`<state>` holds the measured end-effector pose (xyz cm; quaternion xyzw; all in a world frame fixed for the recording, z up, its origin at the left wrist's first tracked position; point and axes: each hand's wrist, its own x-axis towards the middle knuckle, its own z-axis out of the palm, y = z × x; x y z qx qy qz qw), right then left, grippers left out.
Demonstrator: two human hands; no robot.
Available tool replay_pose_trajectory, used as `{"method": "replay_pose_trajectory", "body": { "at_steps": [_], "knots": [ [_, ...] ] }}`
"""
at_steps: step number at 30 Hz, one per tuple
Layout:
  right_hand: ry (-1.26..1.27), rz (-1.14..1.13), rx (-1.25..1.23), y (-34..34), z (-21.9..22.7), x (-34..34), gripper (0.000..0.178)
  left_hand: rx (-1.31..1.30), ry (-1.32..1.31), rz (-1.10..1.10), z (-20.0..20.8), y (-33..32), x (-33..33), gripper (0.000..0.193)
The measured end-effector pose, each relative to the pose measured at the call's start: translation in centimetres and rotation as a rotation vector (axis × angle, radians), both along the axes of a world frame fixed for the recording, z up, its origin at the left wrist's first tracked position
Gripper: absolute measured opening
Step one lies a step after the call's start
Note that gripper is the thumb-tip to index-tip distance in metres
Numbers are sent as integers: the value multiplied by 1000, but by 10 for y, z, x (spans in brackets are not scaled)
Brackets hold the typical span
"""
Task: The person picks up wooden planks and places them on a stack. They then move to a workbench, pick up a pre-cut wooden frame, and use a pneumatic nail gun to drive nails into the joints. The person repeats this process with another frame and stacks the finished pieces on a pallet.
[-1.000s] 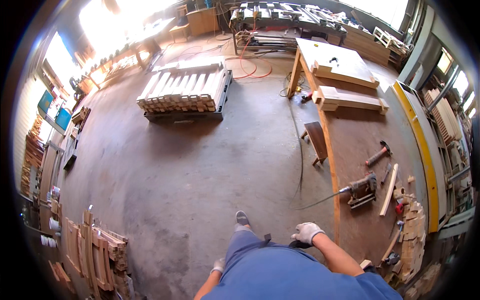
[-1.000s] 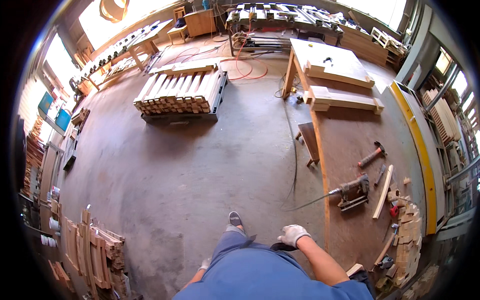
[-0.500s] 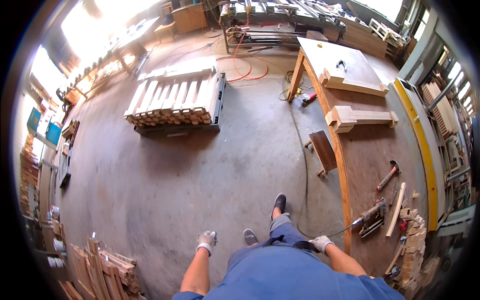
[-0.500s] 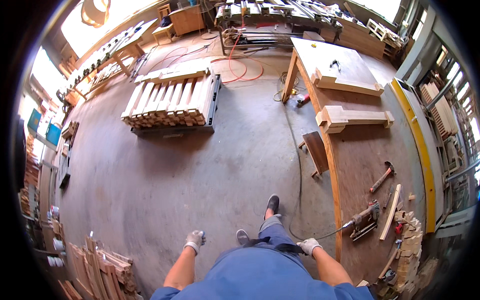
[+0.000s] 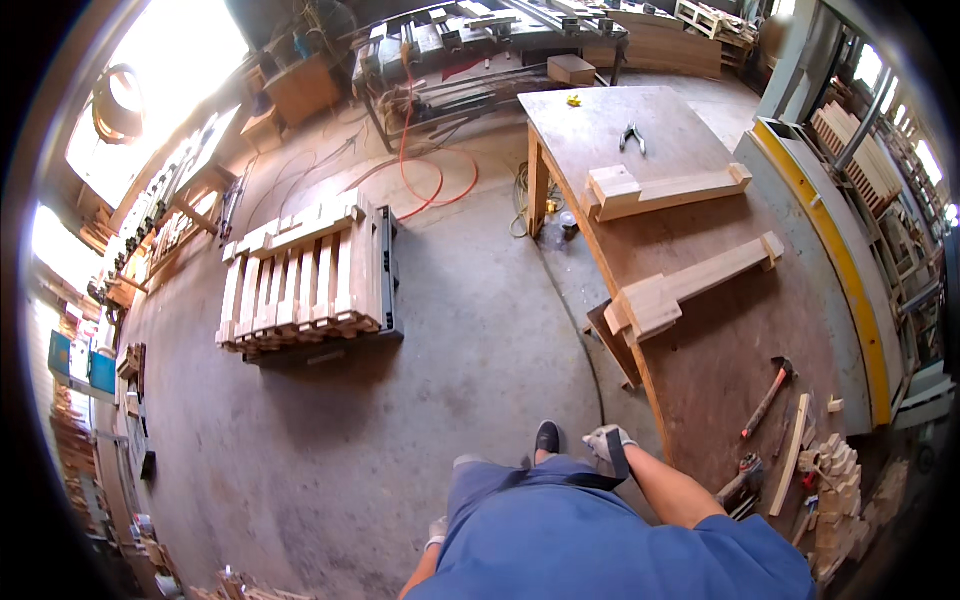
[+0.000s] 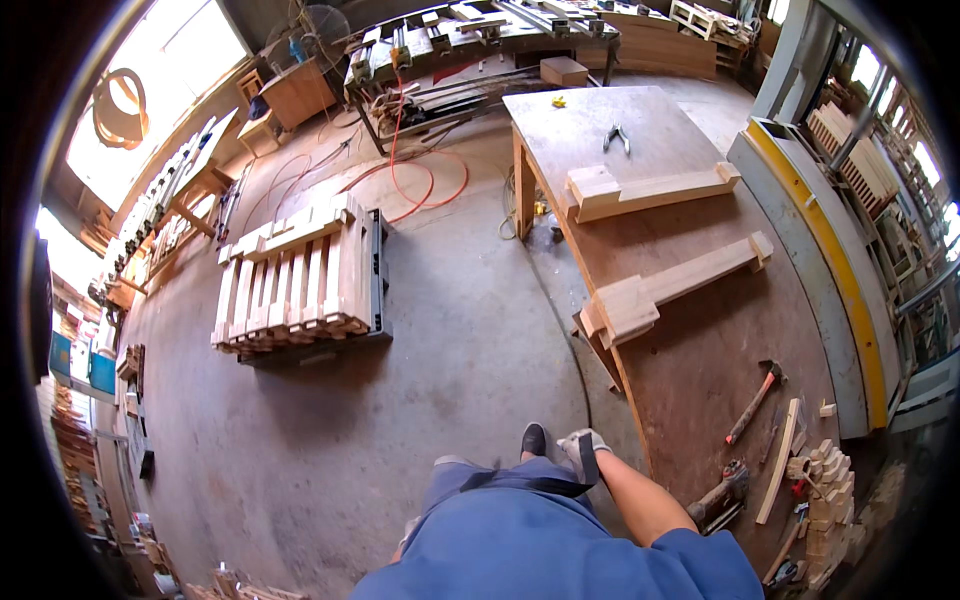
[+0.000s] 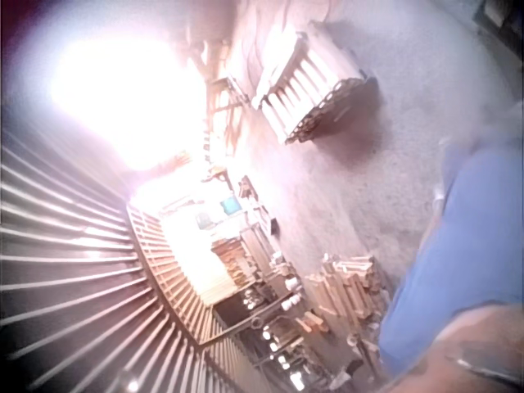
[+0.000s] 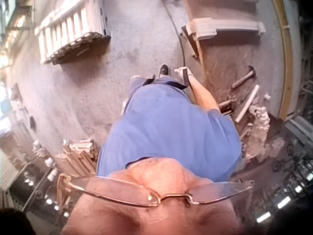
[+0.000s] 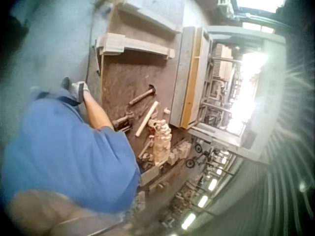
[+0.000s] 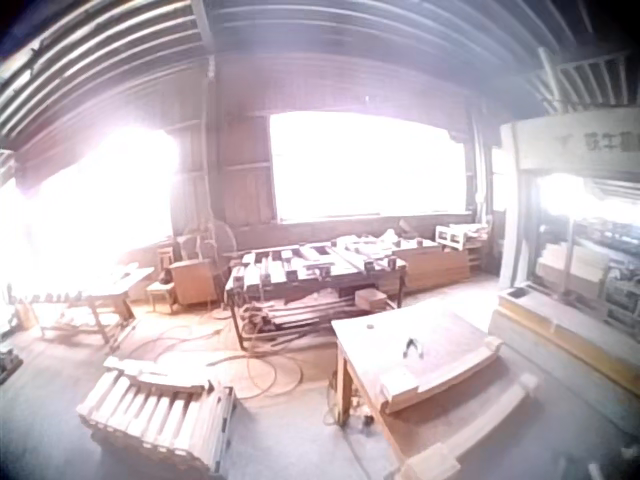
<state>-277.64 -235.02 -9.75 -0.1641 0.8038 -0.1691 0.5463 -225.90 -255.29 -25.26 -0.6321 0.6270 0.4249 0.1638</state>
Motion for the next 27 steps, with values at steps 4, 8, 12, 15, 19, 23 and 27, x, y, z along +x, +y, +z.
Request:
{"method": "replay_pose_trajectory", "body": {
  "at_steps": [4,8,12,15,19,23,27],
  "knots": [
    [323,153,-222,-75,52,-65,40,-4,-58,-81,74,-70,-121,34],
    [470,-172,-454,-124,114,-100,43,39,23,-82,122,-124,-201,37],
    [825,-255,-543,-158,130,-160,51,-110,-26,-676,8,-200,-200,48],
    [1210,-235,-318,-166,139,-205,57,-69,-29,-729,-5,-259,-253,52],
    [1129,-380,221,-155,130,-237,73,37,84,-375,33,-325,-334,39],
    [1142,-530,369,-160,121,-247,70,345,89,-15,87,-413,-407,22],
    [1156,-585,350,-164,118,-245,65,195,66,-137,75,-495,-456,21]
  ]
}}
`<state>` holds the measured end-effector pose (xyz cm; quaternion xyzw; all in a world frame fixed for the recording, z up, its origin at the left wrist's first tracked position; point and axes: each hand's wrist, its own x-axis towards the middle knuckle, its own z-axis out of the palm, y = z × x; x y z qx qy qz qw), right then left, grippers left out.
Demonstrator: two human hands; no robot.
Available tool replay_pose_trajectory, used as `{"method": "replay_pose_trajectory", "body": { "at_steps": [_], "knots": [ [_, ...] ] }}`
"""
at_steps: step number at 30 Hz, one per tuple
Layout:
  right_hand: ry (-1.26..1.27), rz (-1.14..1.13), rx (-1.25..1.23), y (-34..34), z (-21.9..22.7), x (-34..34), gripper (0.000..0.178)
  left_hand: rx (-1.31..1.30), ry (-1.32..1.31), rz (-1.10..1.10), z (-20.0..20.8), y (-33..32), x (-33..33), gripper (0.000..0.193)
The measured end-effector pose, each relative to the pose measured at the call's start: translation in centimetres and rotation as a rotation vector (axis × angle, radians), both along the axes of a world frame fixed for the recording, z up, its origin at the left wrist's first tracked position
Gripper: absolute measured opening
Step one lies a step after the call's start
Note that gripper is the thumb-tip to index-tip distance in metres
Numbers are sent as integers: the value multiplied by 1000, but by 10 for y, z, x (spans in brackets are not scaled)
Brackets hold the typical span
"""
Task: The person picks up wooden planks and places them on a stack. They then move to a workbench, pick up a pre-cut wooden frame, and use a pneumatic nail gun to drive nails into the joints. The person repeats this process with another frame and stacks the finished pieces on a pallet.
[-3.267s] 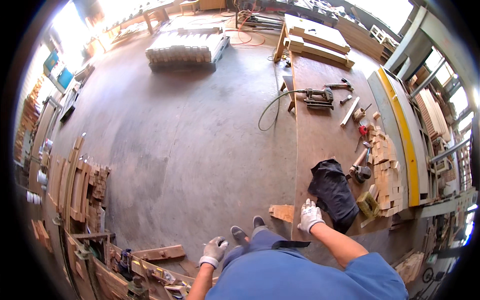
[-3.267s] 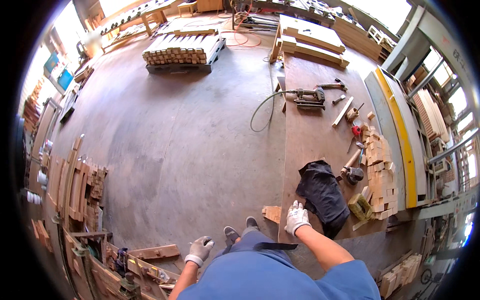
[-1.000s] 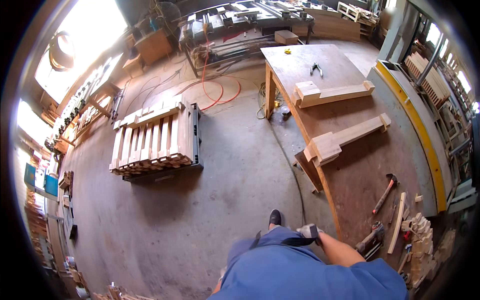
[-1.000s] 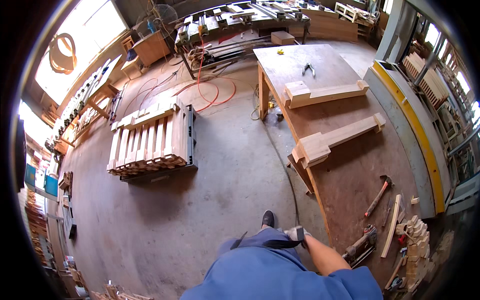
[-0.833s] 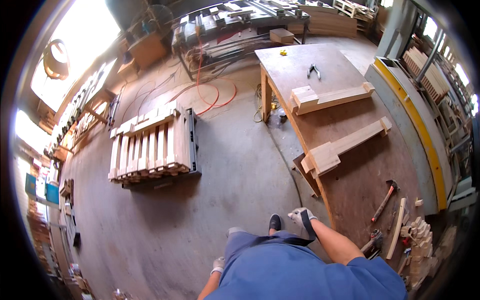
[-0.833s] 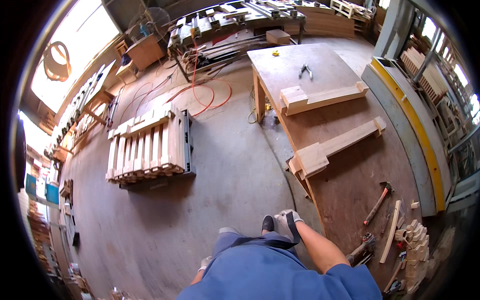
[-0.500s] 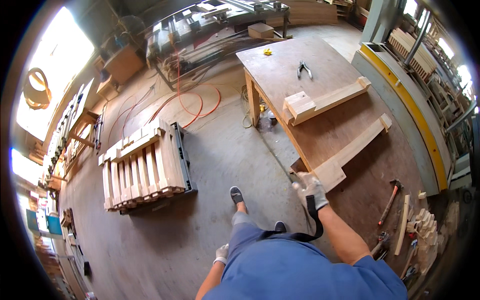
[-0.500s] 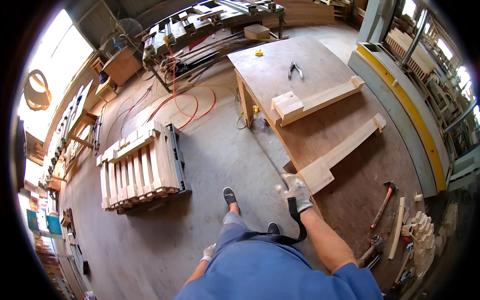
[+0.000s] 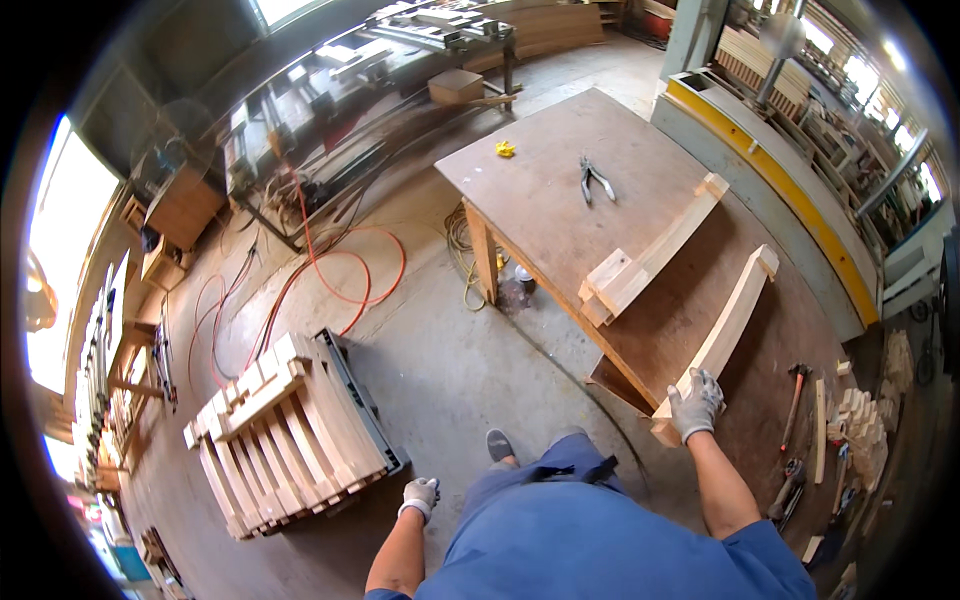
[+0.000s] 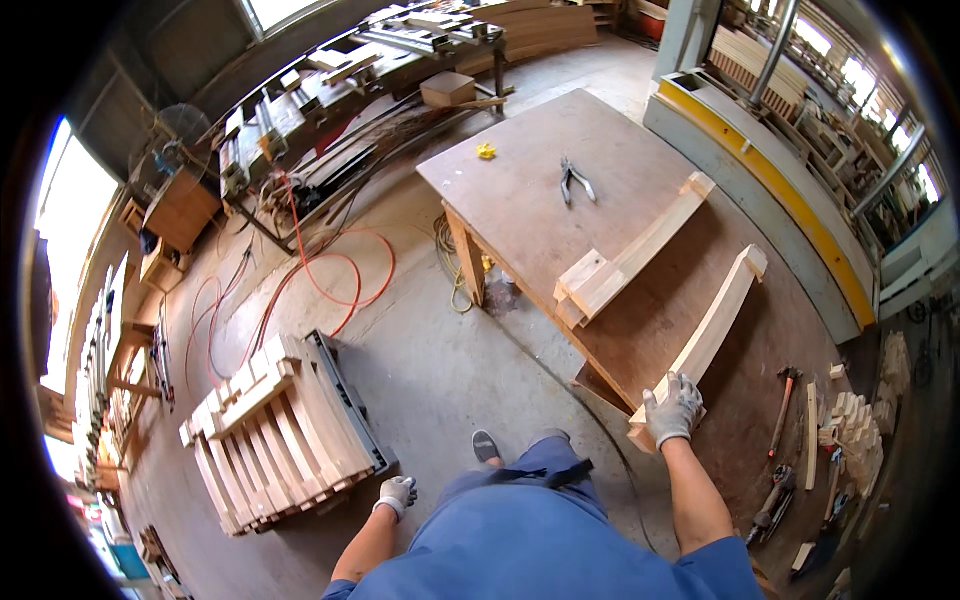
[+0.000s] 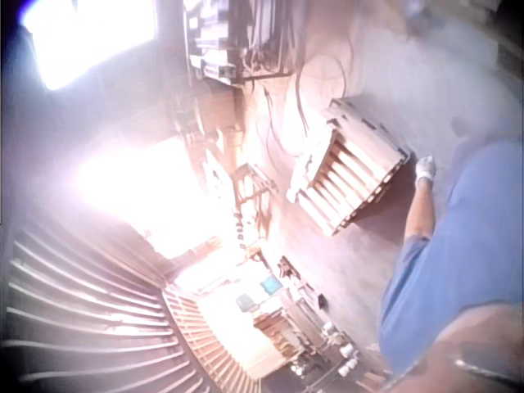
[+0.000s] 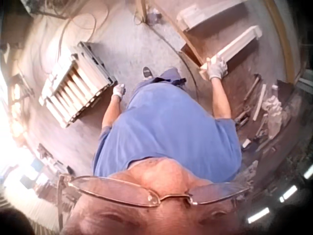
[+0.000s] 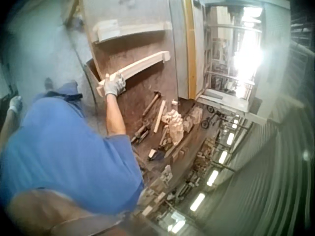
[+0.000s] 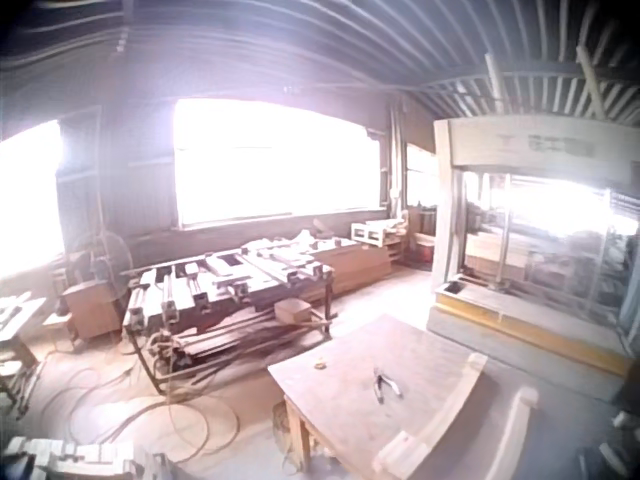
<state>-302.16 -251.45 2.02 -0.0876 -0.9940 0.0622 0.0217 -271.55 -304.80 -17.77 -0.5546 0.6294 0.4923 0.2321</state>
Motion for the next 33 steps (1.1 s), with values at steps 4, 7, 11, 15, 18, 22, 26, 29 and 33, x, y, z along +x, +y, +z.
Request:
{"method": "replay_pose_trajectory", "body": {
  "at_steps": [4,7,11,15,18,22,26,29,33],
  "knots": [
    [79,21,-35,5,-9,-1,58,103,70,-41,-10,-38,-84,17],
    [116,29,-36,4,-8,0,55,119,124,-90,-7,-25,-148,18],
    [101,24,-98,-4,-1,-5,57,202,280,-455,-27,-26,-224,18],
    [52,-21,-115,-2,1,-2,62,20,308,-689,87,36,-349,23],
    [63,-34,-102,-5,2,-4,68,-218,462,-892,120,54,-418,32],
    [48,-128,-126,-6,3,-7,83,-275,627,-1032,173,92,-512,39],
    [109,-157,-14,-5,-6,-8,84,-484,613,-1235,185,101,-591,56],
    [95,-365,67,-17,-6,-4,82,-565,601,-1358,169,110,-654,70],
    [70,-641,80,-52,0,-8,81,-660,607,-1547,158,114,-725,78]
  ]
}}
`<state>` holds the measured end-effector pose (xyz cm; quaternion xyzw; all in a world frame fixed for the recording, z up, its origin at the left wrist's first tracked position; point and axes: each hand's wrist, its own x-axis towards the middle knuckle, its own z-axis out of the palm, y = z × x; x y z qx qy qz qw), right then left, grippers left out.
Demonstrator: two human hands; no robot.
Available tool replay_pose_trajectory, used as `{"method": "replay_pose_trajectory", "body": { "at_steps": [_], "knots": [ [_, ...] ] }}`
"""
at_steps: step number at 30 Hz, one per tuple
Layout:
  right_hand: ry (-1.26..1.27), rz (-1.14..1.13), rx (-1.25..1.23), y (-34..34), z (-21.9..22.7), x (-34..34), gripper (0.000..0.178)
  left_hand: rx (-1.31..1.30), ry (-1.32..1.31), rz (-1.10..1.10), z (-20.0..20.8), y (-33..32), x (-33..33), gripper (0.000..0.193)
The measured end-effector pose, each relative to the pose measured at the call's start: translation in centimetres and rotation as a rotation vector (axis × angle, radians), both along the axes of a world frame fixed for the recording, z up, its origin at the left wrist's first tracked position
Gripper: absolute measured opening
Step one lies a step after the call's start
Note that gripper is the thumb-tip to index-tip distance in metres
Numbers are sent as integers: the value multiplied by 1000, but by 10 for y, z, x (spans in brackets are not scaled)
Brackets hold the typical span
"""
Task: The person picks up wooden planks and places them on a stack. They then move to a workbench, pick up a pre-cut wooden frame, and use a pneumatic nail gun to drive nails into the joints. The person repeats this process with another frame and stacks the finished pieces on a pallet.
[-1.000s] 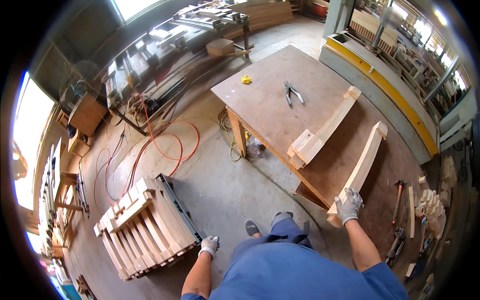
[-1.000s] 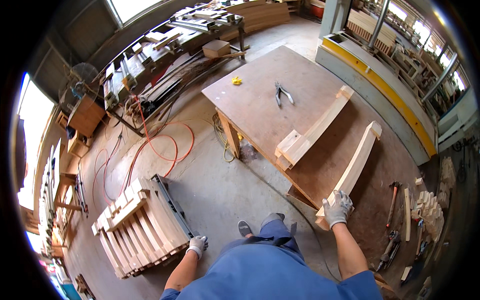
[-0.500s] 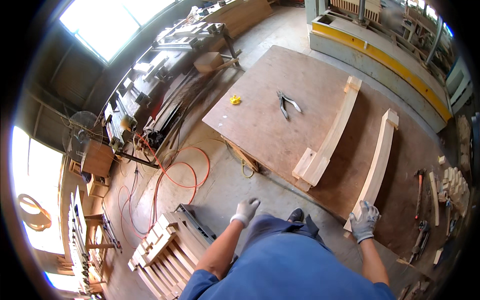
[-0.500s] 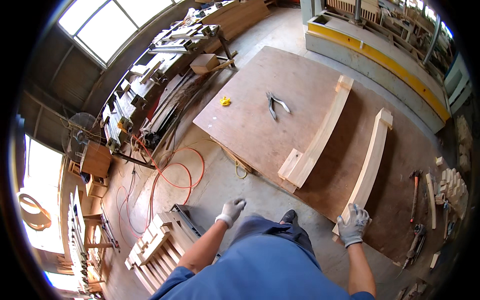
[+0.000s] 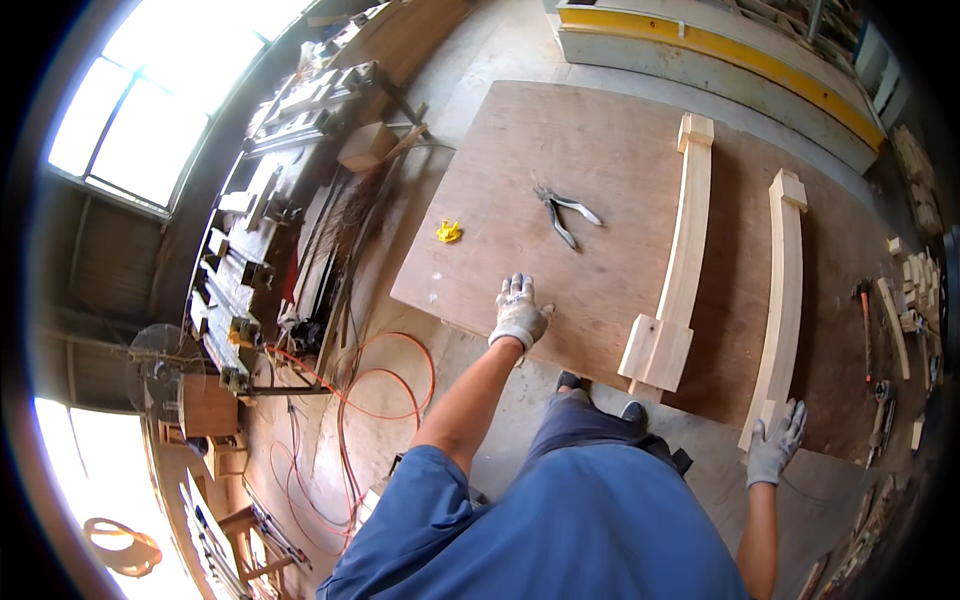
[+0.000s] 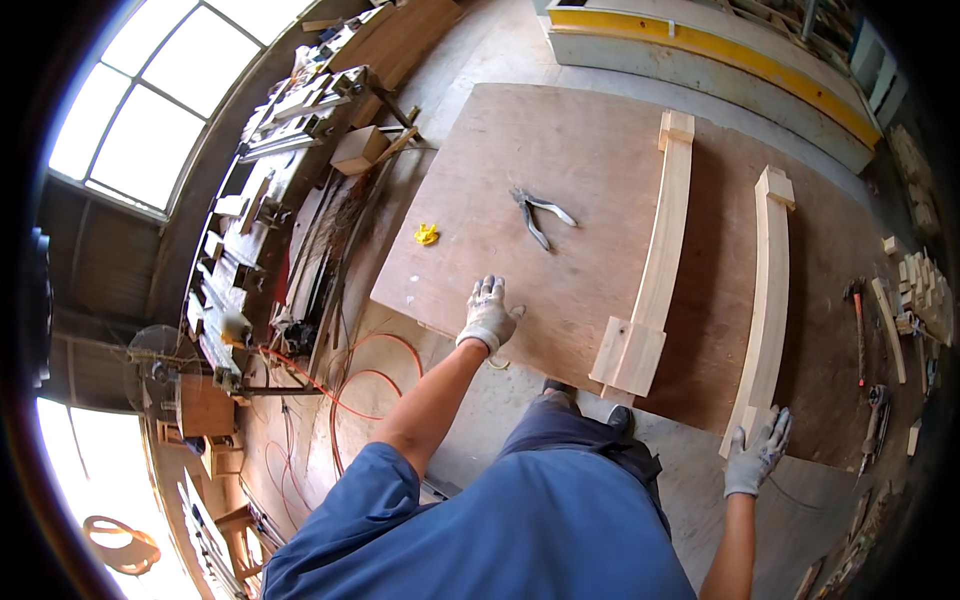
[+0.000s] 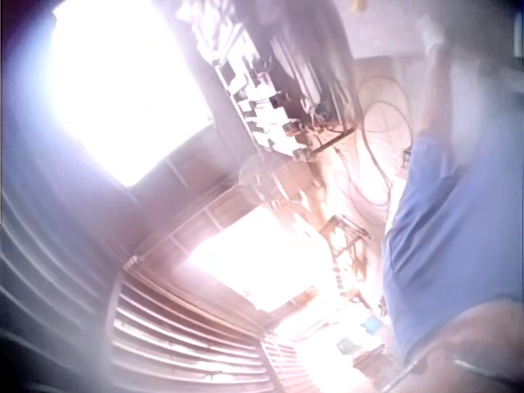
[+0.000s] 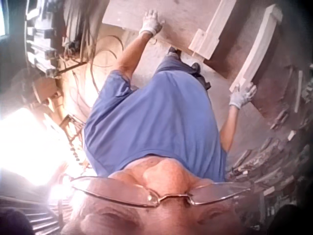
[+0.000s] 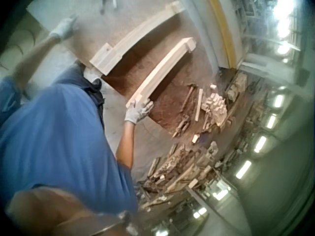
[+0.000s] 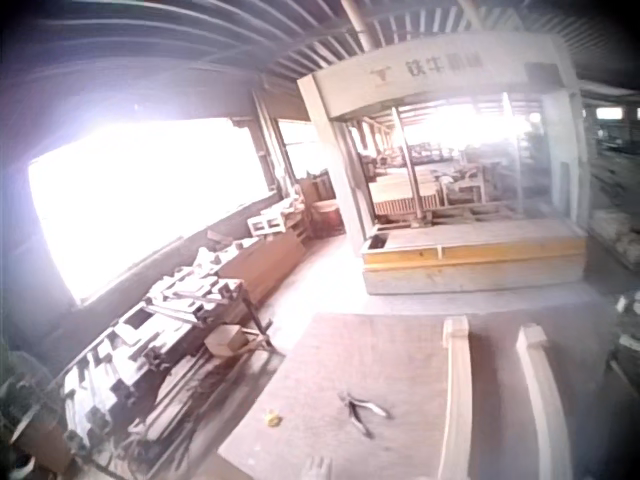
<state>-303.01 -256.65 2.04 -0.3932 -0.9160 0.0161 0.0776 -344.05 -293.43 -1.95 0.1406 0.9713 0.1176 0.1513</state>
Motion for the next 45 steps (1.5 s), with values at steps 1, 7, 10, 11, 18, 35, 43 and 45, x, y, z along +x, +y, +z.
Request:
{"method": "replay_pose_trajectory", "body": {
  "at_steps": [1,7,10,11,18,35,43,45],
  "knots": [
    [-1,-13,16,-11,-5,3,82,-26,-1,-25,-6,-3,-15,79],
    [-70,-224,-54,-80,-7,1,83,-58,2,-244,-41,-21,-87,81],
    [-82,-337,-118,-117,3,-7,80,-58,63,-241,-42,-18,-126,77],
    [-88,-307,-112,-130,-2,-2,80,-48,92,-242,-40,-12,-139,75],
    [-160,-542,-365,-240,-37,32,75,90,-178,-67,30,85,-139,74],
    [92,-964,-968,-370,-72,90,68,747,-1078,551,-124,76,-220,32],
    [279,-809,-1001,-355,-109,108,71,995,-928,-176,42,143,-45,26],
    [405,-887,-925,-327,-71,88,68,965,-1118,-271,61,160,-7,27]
  ]
}}
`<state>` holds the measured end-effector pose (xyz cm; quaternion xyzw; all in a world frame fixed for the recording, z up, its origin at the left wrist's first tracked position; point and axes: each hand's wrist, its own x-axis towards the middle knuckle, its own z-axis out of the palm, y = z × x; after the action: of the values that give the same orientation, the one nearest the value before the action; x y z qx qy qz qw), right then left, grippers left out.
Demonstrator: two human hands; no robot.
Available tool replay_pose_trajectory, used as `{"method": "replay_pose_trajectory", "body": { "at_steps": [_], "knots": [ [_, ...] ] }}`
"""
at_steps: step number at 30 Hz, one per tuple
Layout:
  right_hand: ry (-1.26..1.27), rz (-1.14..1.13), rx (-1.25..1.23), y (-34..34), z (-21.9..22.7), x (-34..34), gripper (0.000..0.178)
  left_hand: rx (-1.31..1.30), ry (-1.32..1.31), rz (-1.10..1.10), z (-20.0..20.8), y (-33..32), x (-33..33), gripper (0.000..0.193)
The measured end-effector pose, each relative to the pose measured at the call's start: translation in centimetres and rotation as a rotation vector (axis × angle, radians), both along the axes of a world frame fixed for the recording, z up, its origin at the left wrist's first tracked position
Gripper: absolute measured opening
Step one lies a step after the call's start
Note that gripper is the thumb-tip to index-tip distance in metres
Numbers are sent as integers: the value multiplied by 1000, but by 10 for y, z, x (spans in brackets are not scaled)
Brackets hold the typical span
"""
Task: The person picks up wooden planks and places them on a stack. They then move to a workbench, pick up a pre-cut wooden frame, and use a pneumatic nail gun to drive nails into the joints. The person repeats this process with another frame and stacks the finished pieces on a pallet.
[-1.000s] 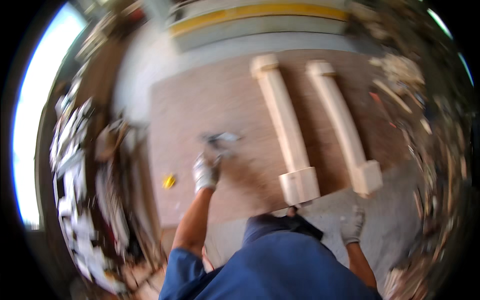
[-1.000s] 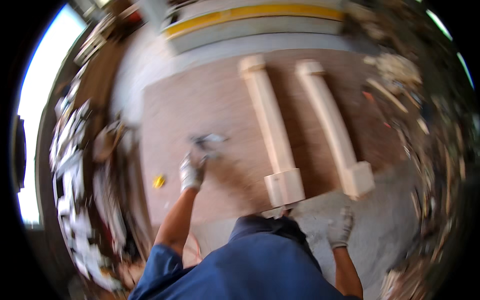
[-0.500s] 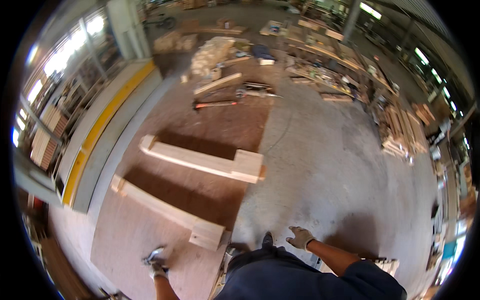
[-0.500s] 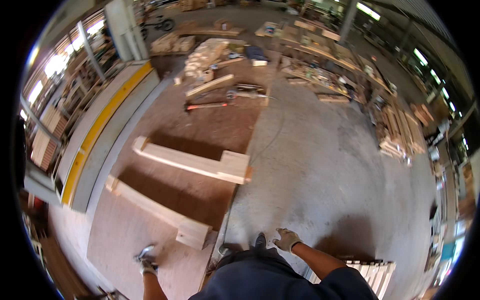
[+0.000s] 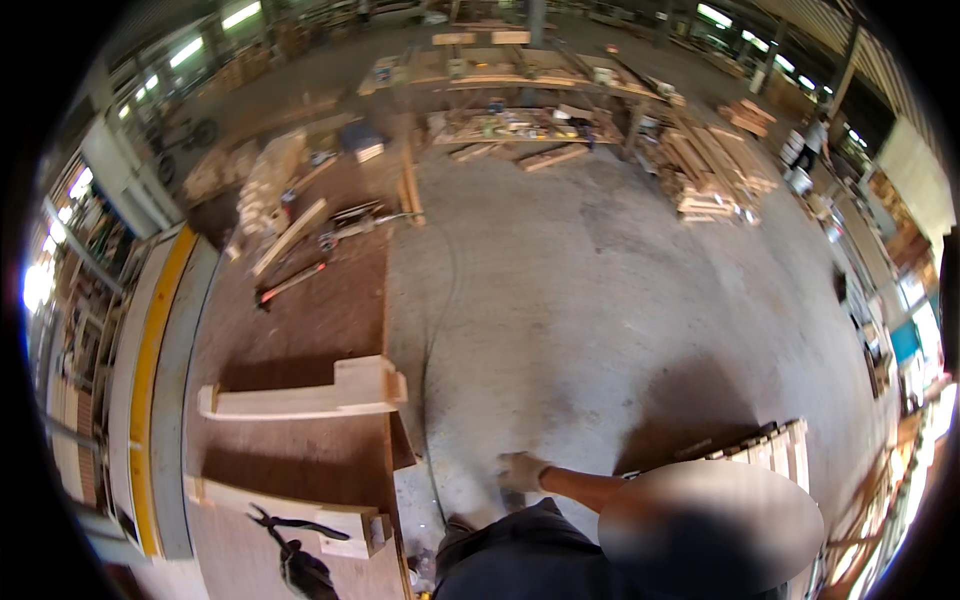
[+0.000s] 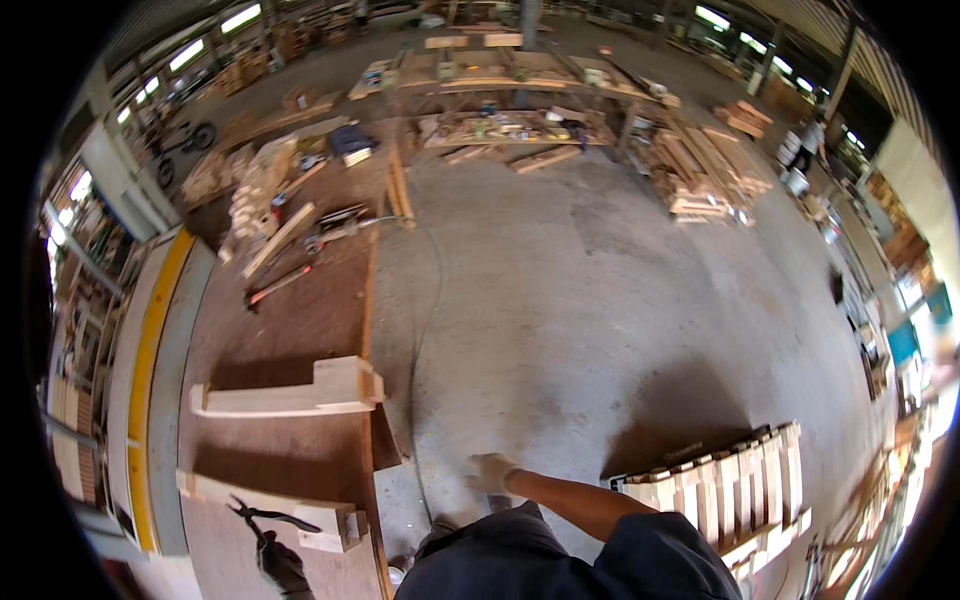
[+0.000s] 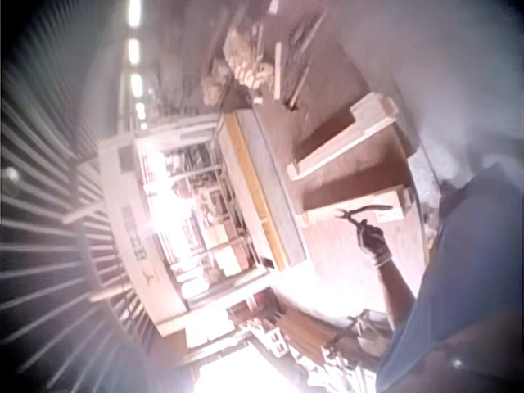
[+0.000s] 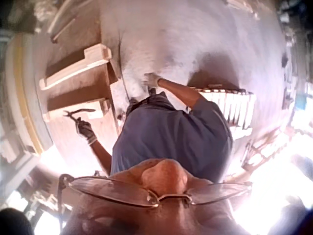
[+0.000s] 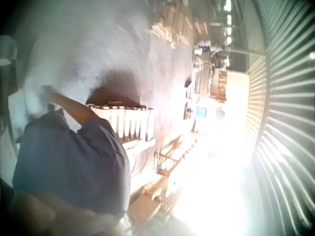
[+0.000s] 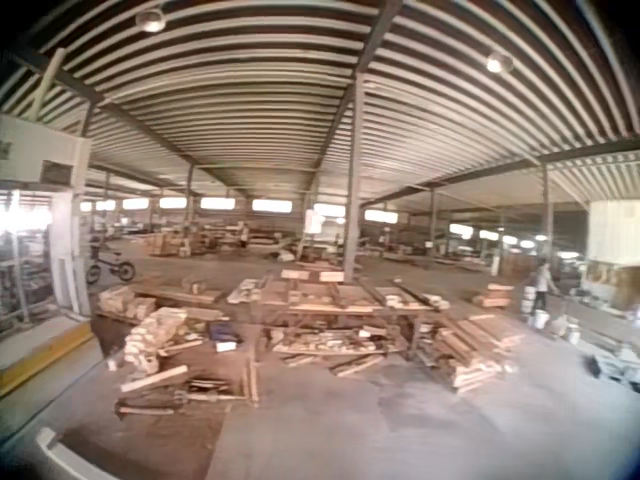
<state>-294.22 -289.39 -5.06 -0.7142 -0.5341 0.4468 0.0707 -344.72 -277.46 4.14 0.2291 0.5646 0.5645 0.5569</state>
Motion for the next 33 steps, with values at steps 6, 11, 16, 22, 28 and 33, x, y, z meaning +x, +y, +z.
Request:
{"method": "replay_pose_trajectory", "body": {
  "at_steps": [6,11,16,22,28,33],
  "knots": [
    [903,-351,173,45,91,-70,63,-12,-64,-599,70,-12,190,24],
    [1418,-459,-7,14,113,-111,54,-12,-270,-970,49,-23,215,26],
    [1403,-522,-18,-9,96,-144,62,419,115,-994,33,-40,208,27],
    [1093,-383,-64,8,143,-170,63,171,-35,-872,48,-52,179,36],
    [1112,-598,-4,-11,131,-170,38,539,748,-1242,51,-33,132,49],
    [822,-647,-120,-41,144,-157,34,614,1053,-819,48,-16,53,68]
  ]
}}
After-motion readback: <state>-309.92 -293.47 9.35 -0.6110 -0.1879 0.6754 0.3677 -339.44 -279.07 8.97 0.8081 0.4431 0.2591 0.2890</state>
